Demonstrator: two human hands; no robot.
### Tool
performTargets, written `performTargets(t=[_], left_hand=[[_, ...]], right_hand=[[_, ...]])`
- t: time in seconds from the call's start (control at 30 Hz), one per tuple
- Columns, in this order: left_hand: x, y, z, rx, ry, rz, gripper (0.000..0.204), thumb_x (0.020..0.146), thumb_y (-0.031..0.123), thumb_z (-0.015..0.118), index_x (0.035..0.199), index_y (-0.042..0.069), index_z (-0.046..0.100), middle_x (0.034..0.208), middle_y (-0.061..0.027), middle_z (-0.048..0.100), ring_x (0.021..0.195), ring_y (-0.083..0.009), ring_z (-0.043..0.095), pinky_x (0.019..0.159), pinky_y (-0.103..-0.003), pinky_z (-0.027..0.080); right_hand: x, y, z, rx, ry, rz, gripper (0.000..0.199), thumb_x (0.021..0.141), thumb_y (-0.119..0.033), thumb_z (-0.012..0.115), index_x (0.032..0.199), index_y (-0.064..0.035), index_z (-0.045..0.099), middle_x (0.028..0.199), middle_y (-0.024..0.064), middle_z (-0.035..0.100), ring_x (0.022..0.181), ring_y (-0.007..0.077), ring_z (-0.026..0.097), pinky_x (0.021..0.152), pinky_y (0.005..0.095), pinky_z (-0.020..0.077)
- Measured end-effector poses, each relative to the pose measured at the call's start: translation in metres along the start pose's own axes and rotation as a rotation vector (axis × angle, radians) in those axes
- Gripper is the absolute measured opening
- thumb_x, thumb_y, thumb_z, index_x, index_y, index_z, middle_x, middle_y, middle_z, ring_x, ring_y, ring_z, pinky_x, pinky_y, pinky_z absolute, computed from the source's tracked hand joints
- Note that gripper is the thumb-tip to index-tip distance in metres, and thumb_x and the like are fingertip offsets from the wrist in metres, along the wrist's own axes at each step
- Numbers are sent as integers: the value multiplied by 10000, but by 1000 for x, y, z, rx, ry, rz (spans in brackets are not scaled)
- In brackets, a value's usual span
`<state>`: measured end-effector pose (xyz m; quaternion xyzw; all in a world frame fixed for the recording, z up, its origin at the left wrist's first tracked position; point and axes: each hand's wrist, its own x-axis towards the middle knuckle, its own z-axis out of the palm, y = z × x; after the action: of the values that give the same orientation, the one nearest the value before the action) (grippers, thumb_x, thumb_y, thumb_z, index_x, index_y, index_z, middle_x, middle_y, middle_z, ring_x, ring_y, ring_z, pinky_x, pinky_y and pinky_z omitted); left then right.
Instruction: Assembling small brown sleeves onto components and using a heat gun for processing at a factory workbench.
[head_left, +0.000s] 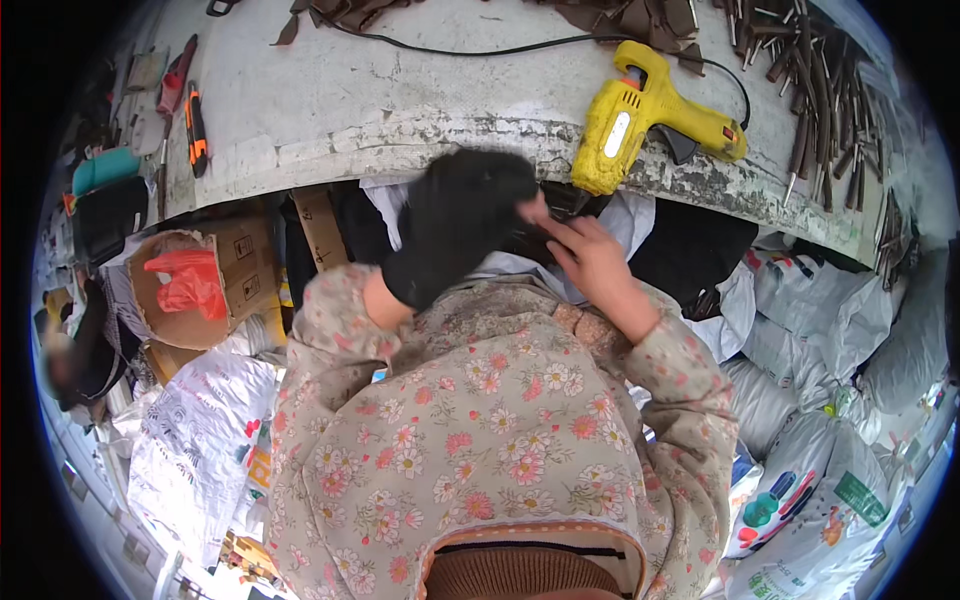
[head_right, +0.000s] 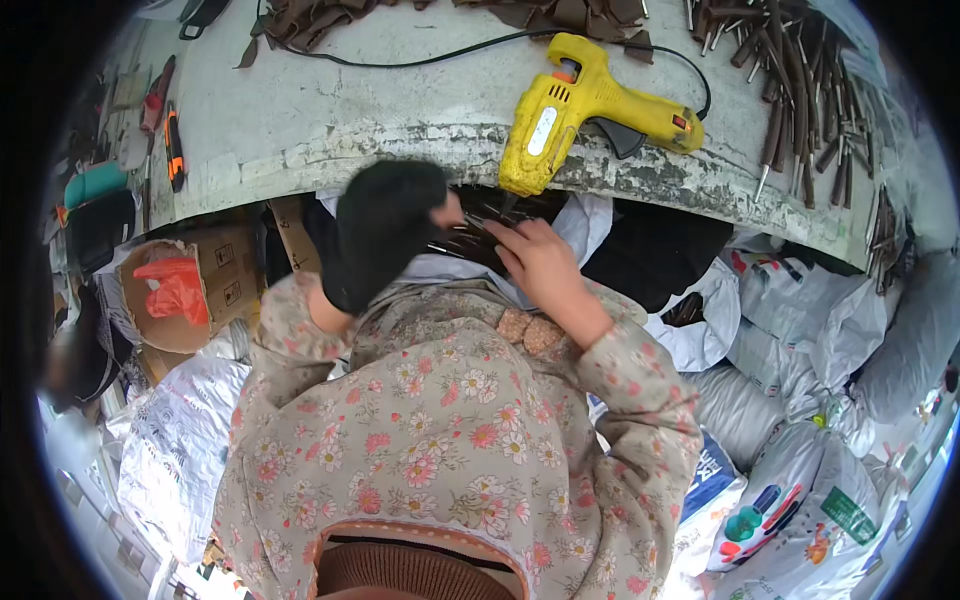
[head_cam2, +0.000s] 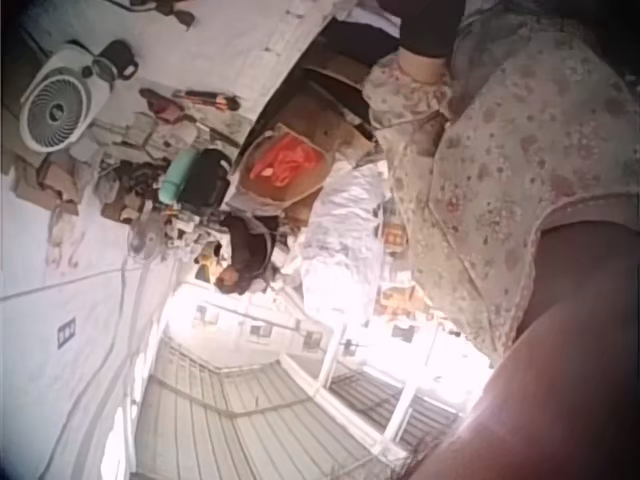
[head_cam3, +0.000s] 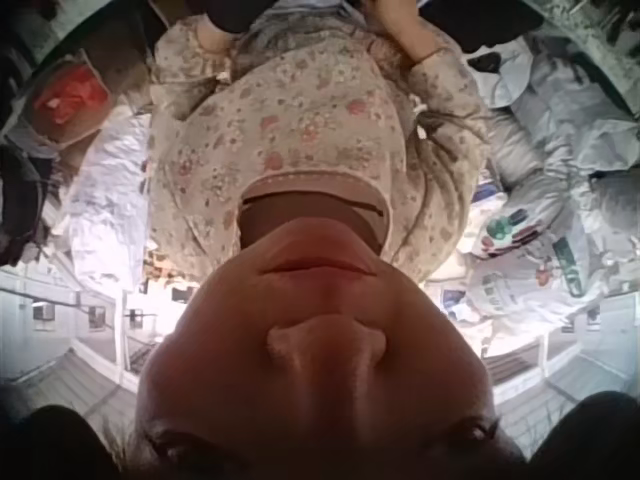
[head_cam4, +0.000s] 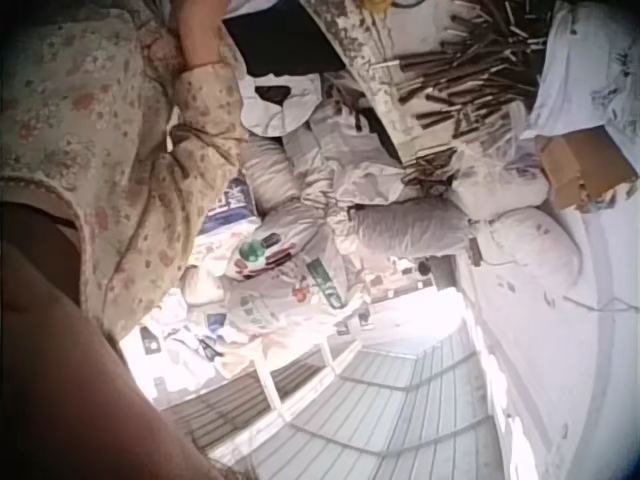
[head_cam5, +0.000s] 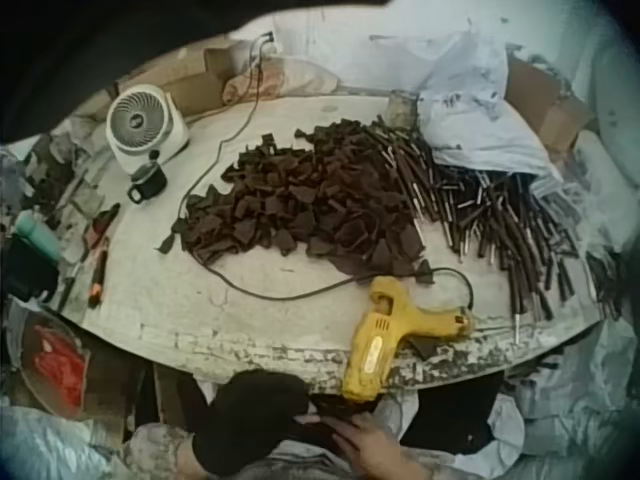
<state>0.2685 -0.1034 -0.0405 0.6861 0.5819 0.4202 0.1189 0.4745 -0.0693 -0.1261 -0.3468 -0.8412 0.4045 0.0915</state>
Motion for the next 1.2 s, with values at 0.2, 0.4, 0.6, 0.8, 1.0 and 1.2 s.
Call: performTargets(t=[0.2,0.4,0.6,0.8,1.0,1.2], left_hand=[[107,-64,32,83,160,115,249,778,157,634,1009,65,620,775,-29,608,646,-107,553,576,-222,446],[164,-79,73,377,-106,10,286,761,172,618,1034,88,613,920,-83,606,809,-216,559,695,-309,451],[126,-92,39,26,-29,79,348,776,232,603,1093,91,579,1091,-121,571,957,-299,540,796,-376,443],[52,-23,-10,-649,-290,-671,222,817,140,585,1011,33,604,746,-23,590,624,-77,548,514,-196,415],[3,-18,-3,-168,-50,-589,197,735,93,681,881,15,574,751,-13,606,639,-56,535,573,-211,429],[-41,14,30,-926,80,-779,382,776,-11,613,1140,28,501,972,-41,598,854,-81,545,660,-202,454]], right_hand=[[16,17,7,-213,30,-127,353,724,-102,628,1077,-106,601,1011,109,560,967,277,483,829,359,401],[-11,-12,-107,218,-315,84,212,758,-149,627,936,-39,657,828,119,639,732,267,597,699,332,475],[-7,24,-217,-174,465,460,286,775,-262,635,968,-52,649,755,96,641,680,182,604,642,284,465],[29,137,-264,-698,464,547,493,721,-464,613,977,-44,641,892,166,642,870,324,604,744,385,469],[26,129,-255,-404,432,581,524,742,-422,604,1029,16,595,841,149,651,822,255,624,687,331,475],[11,66,-211,908,576,153,405,843,-216,512,1149,43,458,969,181,610,833,212,608,601,261,470]])
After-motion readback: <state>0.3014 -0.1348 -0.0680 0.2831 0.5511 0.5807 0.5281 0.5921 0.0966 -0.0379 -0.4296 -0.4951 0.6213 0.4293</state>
